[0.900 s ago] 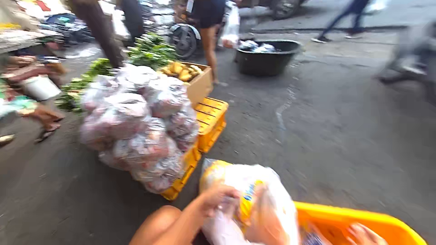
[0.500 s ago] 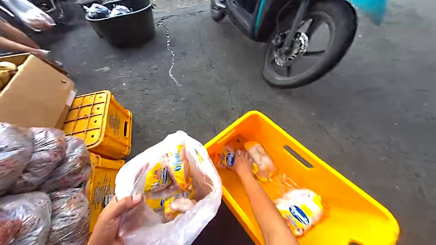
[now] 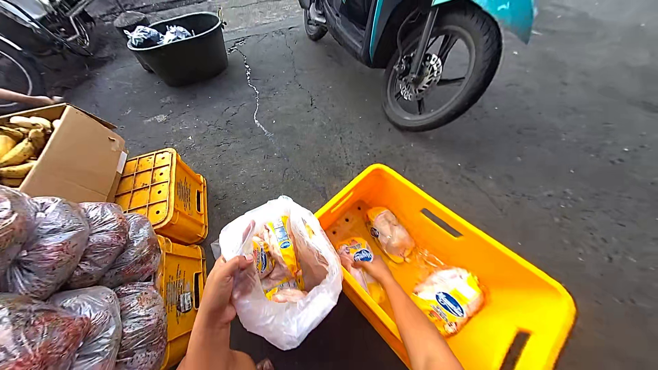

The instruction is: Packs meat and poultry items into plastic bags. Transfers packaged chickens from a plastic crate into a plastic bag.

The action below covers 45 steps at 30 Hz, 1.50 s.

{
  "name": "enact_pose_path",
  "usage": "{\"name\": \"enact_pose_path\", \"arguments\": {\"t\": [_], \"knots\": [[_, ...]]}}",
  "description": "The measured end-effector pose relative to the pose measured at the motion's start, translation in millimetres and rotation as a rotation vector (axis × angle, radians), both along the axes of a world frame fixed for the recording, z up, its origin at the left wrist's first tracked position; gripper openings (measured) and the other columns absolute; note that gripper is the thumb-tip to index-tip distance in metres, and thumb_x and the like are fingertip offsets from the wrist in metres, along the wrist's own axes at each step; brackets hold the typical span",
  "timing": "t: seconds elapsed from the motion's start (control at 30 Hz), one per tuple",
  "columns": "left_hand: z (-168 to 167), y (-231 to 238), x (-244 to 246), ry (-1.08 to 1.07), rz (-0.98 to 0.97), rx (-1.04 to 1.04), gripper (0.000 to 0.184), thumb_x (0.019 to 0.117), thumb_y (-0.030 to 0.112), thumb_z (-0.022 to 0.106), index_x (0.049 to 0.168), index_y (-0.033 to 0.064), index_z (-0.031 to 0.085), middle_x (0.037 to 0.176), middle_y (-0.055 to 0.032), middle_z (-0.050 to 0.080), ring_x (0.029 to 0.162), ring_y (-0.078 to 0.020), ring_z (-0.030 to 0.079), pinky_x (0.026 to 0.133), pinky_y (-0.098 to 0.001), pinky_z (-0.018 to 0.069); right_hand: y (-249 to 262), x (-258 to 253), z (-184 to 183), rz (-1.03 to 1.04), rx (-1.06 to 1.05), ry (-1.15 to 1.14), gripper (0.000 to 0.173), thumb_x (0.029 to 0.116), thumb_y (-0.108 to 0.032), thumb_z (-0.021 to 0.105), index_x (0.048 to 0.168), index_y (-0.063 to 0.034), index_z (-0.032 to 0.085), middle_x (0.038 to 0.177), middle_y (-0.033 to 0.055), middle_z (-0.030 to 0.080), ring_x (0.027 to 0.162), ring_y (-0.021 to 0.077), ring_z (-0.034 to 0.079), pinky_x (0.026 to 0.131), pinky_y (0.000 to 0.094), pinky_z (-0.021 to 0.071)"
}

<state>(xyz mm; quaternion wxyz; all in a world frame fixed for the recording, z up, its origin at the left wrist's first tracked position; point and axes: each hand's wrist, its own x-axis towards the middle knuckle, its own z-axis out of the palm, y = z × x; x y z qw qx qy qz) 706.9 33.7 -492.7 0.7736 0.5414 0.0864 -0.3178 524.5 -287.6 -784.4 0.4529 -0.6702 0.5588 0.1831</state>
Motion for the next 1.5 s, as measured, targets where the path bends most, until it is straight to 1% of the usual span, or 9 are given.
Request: {"name": "enact_pose_path", "arguments": {"t": [0.17, 0.3, 0.43, 0.53, 0.7, 0.83, 0.93, 1.3, 1.5], "knots": [[-1.7, 7.4, 5.8, -0.001, 0.046, -0.014, 0.024, 0.0928, -0.003, 0.04, 0.081, 0.0092, 0.057, 0.049, 0.0033, 0.049, 0.036, 0.0008, 0.042, 0.035, -0.0134, 0.0362, -25.6, 13.4, 42.6, -0.291, 0.135, -0.629, 0.059, 0.0953, -0.02, 0.065, 0.146, 0.0015, 0.044, 0.127, 0.0196, 0.061, 0.108, 0.0226, 0.063, 0.092, 0.0423, 0.0537], [-3.6, 3.7, 5.2, -0.021, 0.032, 0.019, 0.025, 0.0914, -0.001, 0.04, 0.078, 0.011, 0.057, 0.049, 0.0044, 0.05, 0.037, 0.0017, 0.043, 0.036, -0.0128, 0.0365, -21.0, 56.4, 133.8, -0.142, 0.224, -1.099, 0.097, 0.0701, -0.037, 0.086, 0.145, -0.0035, 0.035, 0.113, -0.0008, 0.067, 0.099, 0.0057, 0.068, 0.087, 0.0272, 0.0591], [-4.7, -1.6, 10.9, -0.04, 0.005, 0.024, 0.028, 0.0927, 0.001, 0.037, 0.078, 0.0119, 0.059, 0.051, 0.0047, 0.053, 0.039, 0.0017, 0.046, 0.038, -0.0131, 0.0399, 40.1, 83.0, 204.9, 0.187, 0.252, -1.15, 0.111, 0.0623, -0.016, 0.09, 0.15, 0.0008, 0.024, 0.125, 0.0058, 0.063, 0.112, 0.0075, 0.065, 0.098, 0.0287, 0.0564], [-5.7, 6.2, 14.6, -0.015, -0.033, -0.064, 0.037, 0.0912, 0.005, 0.035, 0.068, 0.0164, 0.06, 0.047, 0.0082, 0.048, 0.037, 0.0047, 0.042, 0.036, -0.0108, 0.0349, 60.5, 92.4, 213.3, 0.759, 0.156, -0.926, 0.097, 0.0785, -0.028, 0.086, 0.151, 0.0069, 0.032, 0.144, 0.0213, 0.055, 0.133, 0.0239, 0.055, 0.113, 0.0406, 0.0445], [-7.1, 31.0, 13.3, 0.015, -0.082, -0.095, 0.041, 0.0918, 0.007, 0.036, 0.065, 0.0189, 0.065, 0.046, 0.0091, 0.049, 0.038, 0.0051, 0.043, 0.038, -0.0109, 0.0343, -56.3, 73.1, 140.2, 0.379, -0.249, -0.474, 0.04, 0.1028, -0.022, 0.061, 0.133, 0.0039, 0.06, 0.134, 0.0242, 0.063, 0.128, 0.0377, 0.059, 0.11, 0.0534, 0.0447], [-5.0, 46.7, 9.5, 0.047, -0.122, -0.078, 0.042, 0.0914, 0.006, 0.038, 0.068, 0.0209, 0.069, 0.048, 0.0093, 0.053, 0.041, 0.0048, 0.048, 0.041, -0.0116, 0.0377, -99.4, 16.1, 19.7, 0.085, -0.414, -0.034, 0.089, 0.0825, -0.036, 0.083, 0.151, 0.0033, 0.042, 0.148, 0.0324, 0.048, 0.136, 0.0483, 0.049, 0.111, 0.0643, 0.0393], [-9.7, 52.9, 8.7, 0.064, -0.151, -0.103, 0.04, 0.0914, 0.01, 0.043, 0.064, 0.0218, 0.07, 0.047, 0.0111, 0.051, 0.041, 0.0053, 0.046, 0.04, -0.0117, 0.0349, -67.9, 1.2, -21.5, -0.061, -0.435, 0.089, 0.129, 0.0757, -0.037, 0.09, 0.162, 0.0036, 0.004, 0.167, 0.0321, 0.005, 0.147, 0.0529, 0.03, 0.115, 0.0616, 0.0362], [-12.7, 31.2, -2.4, 0.015, 0.031, -0.047, 0.022, 0.0801, 0.001, 0.05, 0.078, 0.0152, 0.066, 0.051, 0.0035, 0.056, 0.04, 0.0007, 0.049, 0.04, -0.0149, 0.0419, -33.3, -15.1, -2.0, 0.092, -0.38, 0.372, 0.055, 0.0997, -0.02, 0.056, 0.149, 0.0021, 0.044, 0.134, 0.0263, 0.063, 0.121, 0.0411, 0.064, 0.099, 0.0597, 0.0505], [-10.5, 20.8, -0.9, 0.0, 0.033, -0.041, 0.021, 0.0798, 0.0, 0.05, 0.083, 0.0126, 0.066, 0.053, 0.0018, 0.059, 0.04, -0.0001, 0.051, 0.04, -0.0152, 0.0432, -67.6, -17.7, -25.3, -0.38, -0.427, 0.105, 0.08, 0.0929, -0.022, 0.07, 0.156, 0.0053, 0.03, 0.155, 0.033, 0.038, 0.142, 0.0452, 0.042, 0.114, 0.0565, 0.0387]]}}
